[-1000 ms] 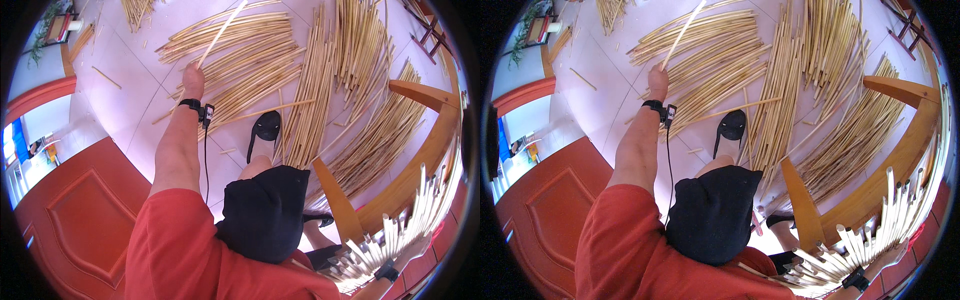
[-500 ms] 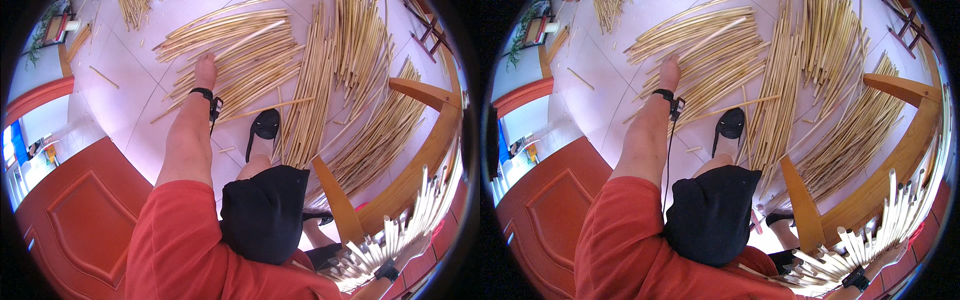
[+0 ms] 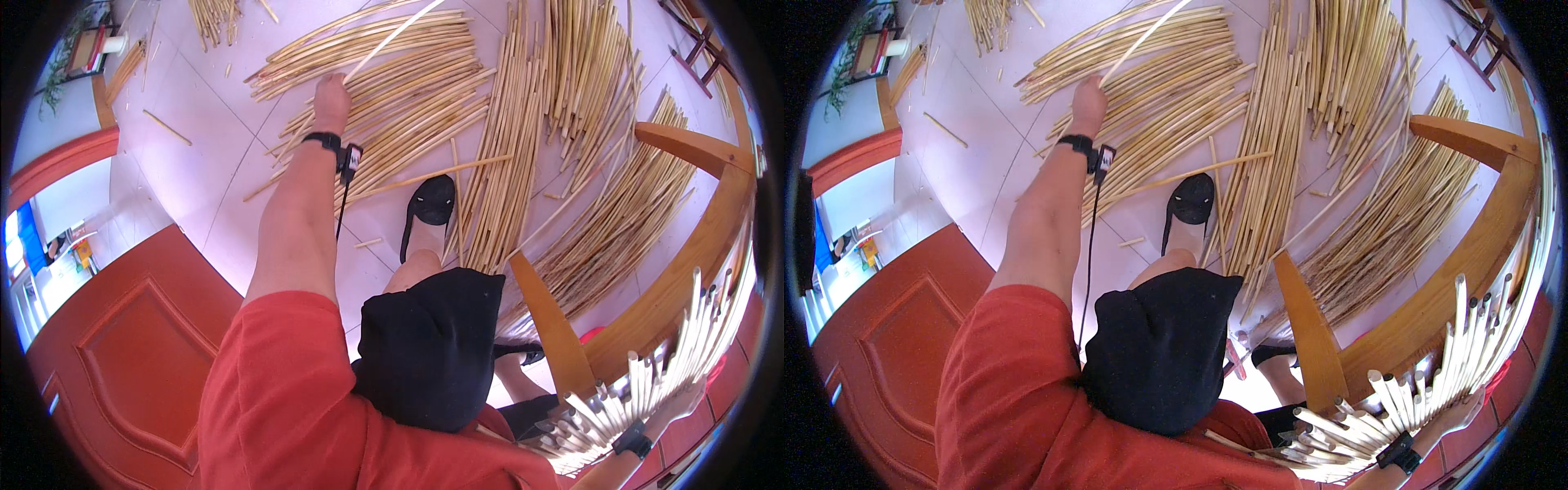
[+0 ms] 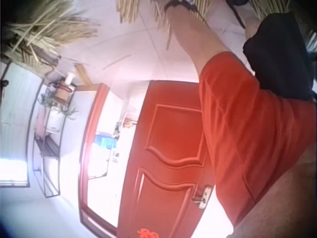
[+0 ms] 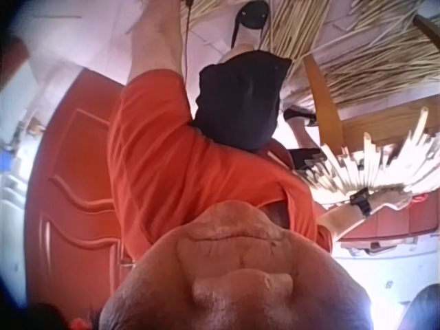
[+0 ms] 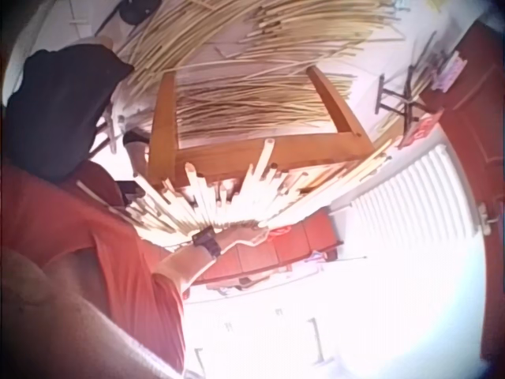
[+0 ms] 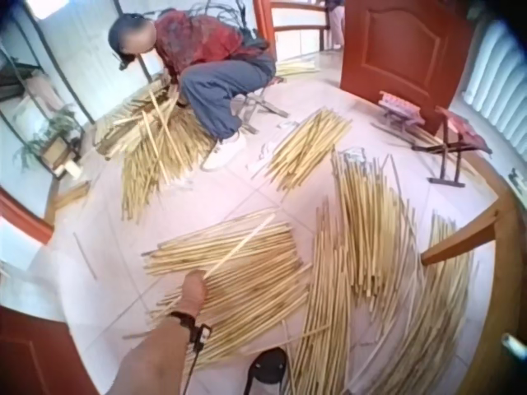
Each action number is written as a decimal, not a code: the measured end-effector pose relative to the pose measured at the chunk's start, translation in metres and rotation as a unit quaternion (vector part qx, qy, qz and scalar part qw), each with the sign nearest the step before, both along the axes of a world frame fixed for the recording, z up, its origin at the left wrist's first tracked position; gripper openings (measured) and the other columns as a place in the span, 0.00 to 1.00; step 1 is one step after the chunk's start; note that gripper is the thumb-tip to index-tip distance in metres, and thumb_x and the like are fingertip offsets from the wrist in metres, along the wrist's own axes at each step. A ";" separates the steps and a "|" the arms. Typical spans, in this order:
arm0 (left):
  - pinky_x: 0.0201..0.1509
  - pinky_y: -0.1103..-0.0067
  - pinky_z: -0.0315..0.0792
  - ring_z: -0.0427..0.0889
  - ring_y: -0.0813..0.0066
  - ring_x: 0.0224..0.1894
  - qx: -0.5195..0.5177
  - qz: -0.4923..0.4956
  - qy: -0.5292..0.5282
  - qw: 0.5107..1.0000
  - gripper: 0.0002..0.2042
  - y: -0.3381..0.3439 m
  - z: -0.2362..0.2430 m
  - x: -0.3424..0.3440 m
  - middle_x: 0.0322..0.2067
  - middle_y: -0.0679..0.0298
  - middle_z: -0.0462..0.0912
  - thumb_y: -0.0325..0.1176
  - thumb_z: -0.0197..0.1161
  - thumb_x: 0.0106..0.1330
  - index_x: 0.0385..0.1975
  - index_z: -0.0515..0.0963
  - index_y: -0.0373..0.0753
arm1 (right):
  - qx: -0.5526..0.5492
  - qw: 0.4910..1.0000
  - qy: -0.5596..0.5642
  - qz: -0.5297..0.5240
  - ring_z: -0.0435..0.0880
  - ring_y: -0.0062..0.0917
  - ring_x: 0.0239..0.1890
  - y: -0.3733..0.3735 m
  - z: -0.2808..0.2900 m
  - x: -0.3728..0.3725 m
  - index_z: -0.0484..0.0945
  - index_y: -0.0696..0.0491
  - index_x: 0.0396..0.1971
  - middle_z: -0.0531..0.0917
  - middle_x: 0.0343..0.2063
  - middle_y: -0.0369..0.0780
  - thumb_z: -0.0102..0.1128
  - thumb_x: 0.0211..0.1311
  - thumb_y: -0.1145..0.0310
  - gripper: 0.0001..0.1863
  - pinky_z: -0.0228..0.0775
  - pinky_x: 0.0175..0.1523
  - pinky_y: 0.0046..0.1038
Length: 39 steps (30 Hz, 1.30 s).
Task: The person is seen weaving together long bamboo sticks on a table to create a mat or screen.
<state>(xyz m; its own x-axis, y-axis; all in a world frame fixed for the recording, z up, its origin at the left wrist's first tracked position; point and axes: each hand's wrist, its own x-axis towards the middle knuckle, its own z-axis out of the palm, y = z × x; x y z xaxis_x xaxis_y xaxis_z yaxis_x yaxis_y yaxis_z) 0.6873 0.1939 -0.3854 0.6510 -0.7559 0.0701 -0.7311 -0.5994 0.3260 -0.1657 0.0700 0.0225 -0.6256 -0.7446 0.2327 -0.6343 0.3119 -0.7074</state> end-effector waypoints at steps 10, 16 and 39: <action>0.42 0.60 0.76 0.80 0.49 0.41 0.043 -0.011 0.020 0.999 0.04 0.040 -0.011 -0.045 0.37 0.52 0.79 0.28 0.57 0.60 0.32 0.77 0.38 | -0.006 1.000 0.020 0.013 0.78 0.30 0.52 0.003 0.003 -0.009 0.74 0.61 0.56 0.78 0.52 0.44 0.55 0.66 0.61 0.24 0.71 0.57 0.29; 0.41 0.60 0.77 0.81 0.49 0.41 0.077 -0.034 0.012 0.996 0.06 0.033 -0.014 -0.039 0.38 0.51 0.80 0.28 0.55 0.62 0.36 0.75 0.39 | 0.002 1.000 0.011 -0.002 0.78 0.30 0.51 0.004 -0.001 -0.001 0.74 0.61 0.55 0.78 0.51 0.43 0.55 0.66 0.60 0.24 0.71 0.57 0.29; 0.39 0.63 0.78 0.82 0.55 0.42 0.111 -0.108 0.017 0.988 0.08 0.063 -0.015 -0.054 0.39 0.56 0.78 0.35 0.59 0.62 0.37 0.74 0.42 | 0.002 0.999 0.044 -0.009 0.78 0.29 0.54 0.002 0.002 0.013 0.77 0.61 0.53 0.79 0.53 0.42 0.51 0.68 0.60 0.22 0.69 0.57 0.29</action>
